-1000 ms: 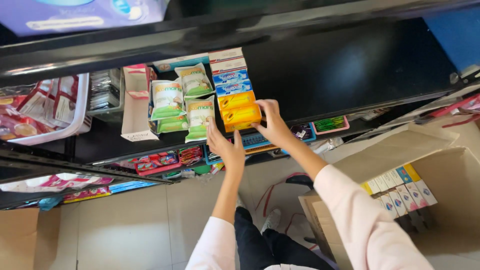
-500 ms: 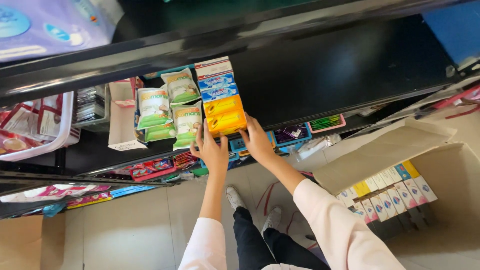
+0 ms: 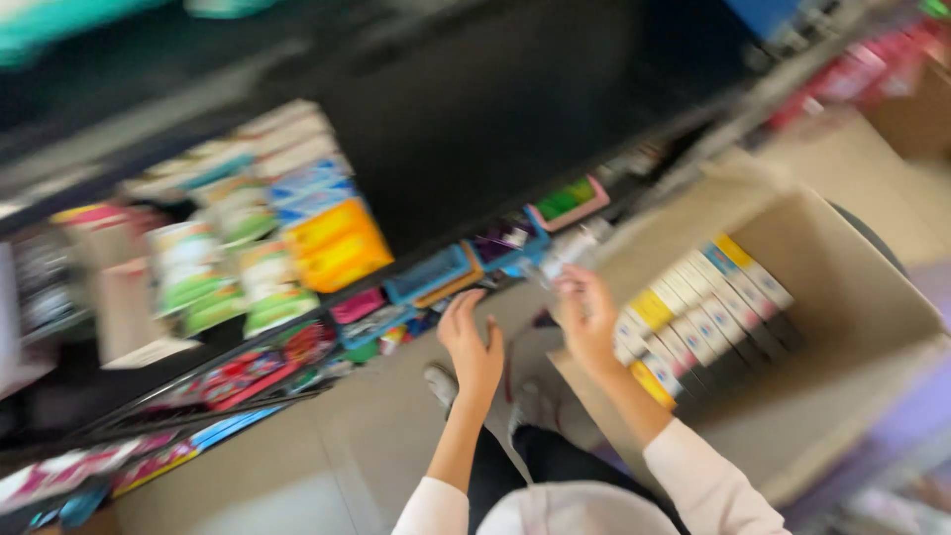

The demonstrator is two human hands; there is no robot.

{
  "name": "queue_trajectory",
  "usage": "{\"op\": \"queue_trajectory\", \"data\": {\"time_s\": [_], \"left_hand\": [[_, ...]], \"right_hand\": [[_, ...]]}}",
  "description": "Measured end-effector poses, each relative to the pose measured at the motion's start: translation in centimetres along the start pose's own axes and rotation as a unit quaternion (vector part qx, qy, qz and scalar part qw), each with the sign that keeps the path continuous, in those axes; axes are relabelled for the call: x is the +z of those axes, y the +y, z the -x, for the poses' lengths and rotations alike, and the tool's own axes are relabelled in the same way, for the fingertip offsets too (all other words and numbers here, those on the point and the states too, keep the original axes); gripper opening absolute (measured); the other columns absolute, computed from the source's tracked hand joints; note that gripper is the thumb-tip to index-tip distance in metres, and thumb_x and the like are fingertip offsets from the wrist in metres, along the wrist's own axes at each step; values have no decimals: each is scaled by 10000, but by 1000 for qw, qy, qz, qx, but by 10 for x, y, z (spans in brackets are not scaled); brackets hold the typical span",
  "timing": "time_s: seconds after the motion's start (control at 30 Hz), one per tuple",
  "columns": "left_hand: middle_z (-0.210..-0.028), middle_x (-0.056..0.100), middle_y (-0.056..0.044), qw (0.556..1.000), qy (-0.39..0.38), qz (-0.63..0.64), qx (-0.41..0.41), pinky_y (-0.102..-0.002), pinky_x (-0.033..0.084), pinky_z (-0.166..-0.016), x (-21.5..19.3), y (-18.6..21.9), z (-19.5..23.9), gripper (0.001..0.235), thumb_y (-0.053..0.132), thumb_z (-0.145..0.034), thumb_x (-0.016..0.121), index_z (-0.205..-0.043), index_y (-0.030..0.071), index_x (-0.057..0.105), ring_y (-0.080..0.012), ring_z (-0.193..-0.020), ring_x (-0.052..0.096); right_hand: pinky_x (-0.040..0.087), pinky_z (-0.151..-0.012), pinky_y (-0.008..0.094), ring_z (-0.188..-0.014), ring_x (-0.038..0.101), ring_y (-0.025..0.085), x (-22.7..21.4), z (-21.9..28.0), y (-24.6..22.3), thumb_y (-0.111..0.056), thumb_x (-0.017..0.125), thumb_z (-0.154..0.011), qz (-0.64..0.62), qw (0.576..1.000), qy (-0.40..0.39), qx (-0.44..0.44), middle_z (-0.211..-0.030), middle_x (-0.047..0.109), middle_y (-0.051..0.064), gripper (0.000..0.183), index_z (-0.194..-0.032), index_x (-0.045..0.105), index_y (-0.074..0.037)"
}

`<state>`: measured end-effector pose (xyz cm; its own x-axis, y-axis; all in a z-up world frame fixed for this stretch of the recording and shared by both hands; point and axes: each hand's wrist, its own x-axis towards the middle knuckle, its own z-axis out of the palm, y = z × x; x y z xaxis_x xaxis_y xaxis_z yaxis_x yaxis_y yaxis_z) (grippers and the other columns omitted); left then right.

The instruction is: Stock various packaged personal care items from a cardboard box onto shelves in a store.

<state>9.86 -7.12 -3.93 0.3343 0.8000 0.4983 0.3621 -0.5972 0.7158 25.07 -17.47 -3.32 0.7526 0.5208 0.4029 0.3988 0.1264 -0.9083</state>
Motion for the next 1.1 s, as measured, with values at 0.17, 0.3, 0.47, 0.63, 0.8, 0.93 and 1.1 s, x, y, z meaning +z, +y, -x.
{"op": "queue_trajectory", "data": {"time_s": [0.17, 0.3, 0.47, 0.63, 0.8, 0.93, 1.1], "left_hand": [[-1450, 541, -108, 966, -233, 66, 94, -479, 394, -1136, 59, 54, 33, 420, 112, -914, 704, -1313, 187, 597, -365, -1404, 487], [-1498, 403, -161, 912, -390, 66, 109, -536, 395, -1061, 101, 84, 57, 544, 164, -874, 717, -1402, 184, 586, -418, -1301, 465], [-1528, 388, -136, 894, -416, -92, 140, -533, 410, -1054, 139, 87, 83, 521, 148, -800, 725, -1307, 177, 606, -398, -1313, 476], [-1497, 435, -82, 906, -389, -114, 123, -512, 431, -1015, 136, 89, 79, 521, 139, -752, 728, -1266, 179, 650, -381, -1257, 517], [-1498, 467, -64, 907, -385, -129, 114, -497, 434, -1038, 138, 91, 81, 494, 121, -778, 714, -1262, 198, 656, -351, -1231, 527], [-1488, 464, -62, 911, -383, -118, 100, -501, 422, -1031, 138, 91, 81, 516, 126, -742, 716, -1248, 207, 662, -358, -1246, 516], [-1491, 506, -56, 933, -330, -49, 135, -513, 387, -1084, 132, 89, 82, 441, 187, -833, 710, -1271, 219, 663, -325, -1281, 519]], "right_hand": [[556, -826, 263, -908, 654, 105, -167, 44, 70, -69, 552, -1065, -8, 981, 142, 134, -1009, 661, 51, 216, -1276, 591, -40], [564, -788, 343, -881, 702, 212, -246, 92, 147, -187, 652, -999, 294, 907, 19, 301, -981, 713, 119, 269, -1223, 656, -39], [585, -854, 420, -1076, 674, 322, -231, 144, 191, -518, 849, -792, 543, 672, -304, 400, -1219, 617, 170, 764, -1302, 538, -43], [607, -817, 427, -1192, 608, 335, -200, 192, 226, -374, 910, -671, 586, 696, -265, 319, -1337, 526, 159, 843, -1331, 467, -95], [586, -825, 450, -1101, 655, 339, -206, 180, 224, -263, 839, -755, 567, 712, -271, 313, -1233, 612, 127, 653, -1304, 513, -128], [554, -919, 422, -1097, 680, 309, -233, 109, 140, -312, 839, -738, 455, 742, -304, 388, -1169, 705, 127, 623, -1290, 601, -149], [529, -974, 354, -1124, 662, 253, -255, 37, 47, -351, 835, -792, 289, 839, -282, 363, -1229, 708, 139, 639, -1329, 634, -68]]}}
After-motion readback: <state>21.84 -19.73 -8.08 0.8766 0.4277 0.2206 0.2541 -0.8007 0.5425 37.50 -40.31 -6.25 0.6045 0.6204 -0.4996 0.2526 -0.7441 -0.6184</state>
